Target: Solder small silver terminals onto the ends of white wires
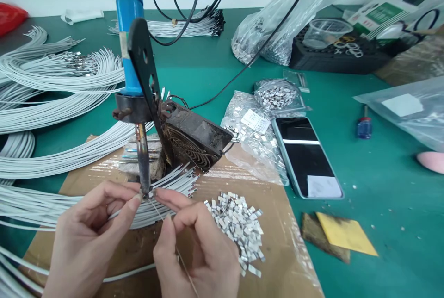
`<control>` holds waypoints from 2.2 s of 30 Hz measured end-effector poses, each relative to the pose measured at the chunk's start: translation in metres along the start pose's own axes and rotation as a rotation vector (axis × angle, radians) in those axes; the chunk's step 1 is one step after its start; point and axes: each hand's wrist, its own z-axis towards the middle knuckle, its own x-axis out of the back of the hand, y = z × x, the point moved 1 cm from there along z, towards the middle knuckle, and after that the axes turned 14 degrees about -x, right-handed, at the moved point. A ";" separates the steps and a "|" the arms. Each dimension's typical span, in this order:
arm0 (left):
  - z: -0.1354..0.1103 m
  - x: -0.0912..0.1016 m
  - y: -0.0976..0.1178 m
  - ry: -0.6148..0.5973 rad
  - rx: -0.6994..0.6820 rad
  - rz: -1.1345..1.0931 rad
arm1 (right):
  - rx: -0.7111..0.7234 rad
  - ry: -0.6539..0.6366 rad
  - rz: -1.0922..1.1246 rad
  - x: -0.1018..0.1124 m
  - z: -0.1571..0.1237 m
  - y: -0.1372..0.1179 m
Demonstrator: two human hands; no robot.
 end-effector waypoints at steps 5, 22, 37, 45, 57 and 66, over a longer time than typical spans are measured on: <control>0.004 0.004 -0.004 -0.051 -0.057 0.020 | -0.001 0.006 0.020 -0.001 0.000 0.000; -0.001 -0.001 0.002 0.009 -0.015 0.020 | -0.005 -0.006 0.020 -0.001 0.001 0.003; -0.006 0.001 -0.005 -0.019 0.014 0.086 | -0.091 -0.018 0.022 0.002 0.005 0.000; -0.005 0.003 -0.007 -0.028 -0.004 0.100 | -0.072 -0.007 0.026 0.002 0.003 0.000; 0.000 0.001 0.000 -0.014 0.023 0.095 | -0.022 -0.020 0.029 0.002 0.003 0.003; -0.001 0.000 0.001 0.002 0.012 0.077 | -0.033 -0.013 0.039 0.001 0.003 0.001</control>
